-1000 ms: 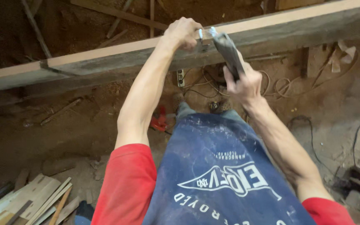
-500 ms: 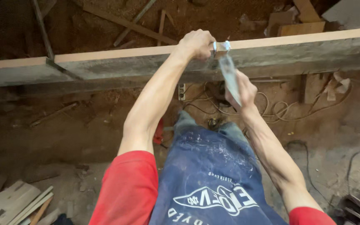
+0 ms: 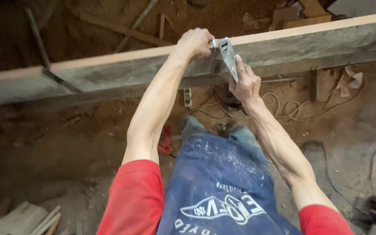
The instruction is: The person cuts a wooden strip with a circular saw, then uses a hammer to drive small wooden plugs into pre-drilled holes along a long wooden beam. The person repeatedly cuts, positions, and hammers plugs into the beam.
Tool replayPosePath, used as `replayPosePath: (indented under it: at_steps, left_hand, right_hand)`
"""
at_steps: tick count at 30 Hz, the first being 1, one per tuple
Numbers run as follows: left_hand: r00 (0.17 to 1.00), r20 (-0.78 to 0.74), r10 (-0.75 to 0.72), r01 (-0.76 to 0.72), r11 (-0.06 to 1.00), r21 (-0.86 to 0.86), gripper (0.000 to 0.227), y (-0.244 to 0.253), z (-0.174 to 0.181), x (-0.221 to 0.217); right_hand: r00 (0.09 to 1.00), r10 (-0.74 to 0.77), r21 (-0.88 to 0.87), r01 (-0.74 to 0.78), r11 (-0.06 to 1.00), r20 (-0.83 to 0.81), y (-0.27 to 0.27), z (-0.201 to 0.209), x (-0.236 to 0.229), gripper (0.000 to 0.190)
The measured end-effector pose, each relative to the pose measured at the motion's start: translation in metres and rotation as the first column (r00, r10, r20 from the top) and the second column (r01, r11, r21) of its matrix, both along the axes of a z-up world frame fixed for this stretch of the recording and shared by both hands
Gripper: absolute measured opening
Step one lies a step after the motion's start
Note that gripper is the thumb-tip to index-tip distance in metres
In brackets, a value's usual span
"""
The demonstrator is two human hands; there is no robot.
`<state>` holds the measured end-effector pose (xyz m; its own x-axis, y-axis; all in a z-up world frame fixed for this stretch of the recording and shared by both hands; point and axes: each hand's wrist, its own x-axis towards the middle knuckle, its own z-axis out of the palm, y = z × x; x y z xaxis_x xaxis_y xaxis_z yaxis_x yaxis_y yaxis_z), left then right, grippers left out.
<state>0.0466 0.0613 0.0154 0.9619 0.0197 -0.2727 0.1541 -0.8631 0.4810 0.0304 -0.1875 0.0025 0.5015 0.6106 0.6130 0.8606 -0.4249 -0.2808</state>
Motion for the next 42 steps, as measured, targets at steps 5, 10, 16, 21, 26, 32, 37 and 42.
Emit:
replayPosePath:
  at_steps: [5,10,16,21,26,32,37,42]
  left_hand:
    - [0.999,-0.050,-0.009,0.009,1.000,0.000,0.032,-0.007,-0.003,-0.018]
    - [1.000,-0.010,0.023,-0.023,1.000,0.005,0.037,-0.001,0.007,-0.011]
    - [0.996,0.085,-0.039,0.036,0.998,0.043,0.042,-0.006,0.019,-0.009]
    - [0.997,-0.025,0.070,-0.070,0.998,-0.007,0.034,-0.008,0.020,-0.017]
    - [0.999,-0.028,0.044,-0.043,0.999,0.033,0.033,-0.007,0.023,-0.019]
    - [0.999,0.034,-0.020,0.018,0.996,0.083,0.032,-0.009,0.017,-0.025]
    - [0.990,0.139,-0.032,0.017,0.994,0.110,0.049,-0.025,0.009,-0.043]
    - [0.994,0.091,-0.054,0.043,0.992,0.121,0.054,-0.029,0.007,-0.050]
  right_hand:
    - [0.999,0.035,0.234,-0.036,0.972,0.011,-0.025,0.000,-0.029,0.040]
    - [0.999,0.036,0.187,-0.039,0.981,0.017,-0.013,0.005,-0.023,0.045]
    - [0.995,0.032,0.098,-0.041,0.994,0.093,-0.004,0.005,0.003,0.059]
    - [0.995,0.075,0.316,-0.091,0.945,0.061,-0.028,0.021,-0.023,0.051]
    - [0.994,0.103,0.229,-0.106,0.968,0.025,-0.014,0.022,-0.023,0.045]
    - [0.944,-0.081,0.023,0.093,0.995,-0.320,-0.018,0.014,-0.017,0.044]
    - [0.808,-0.070,-0.023,0.070,0.997,-0.585,-0.051,0.057,-0.026,0.042]
    - [0.872,0.060,0.000,-0.069,0.998,-0.486,-0.055,0.134,-0.017,0.047]
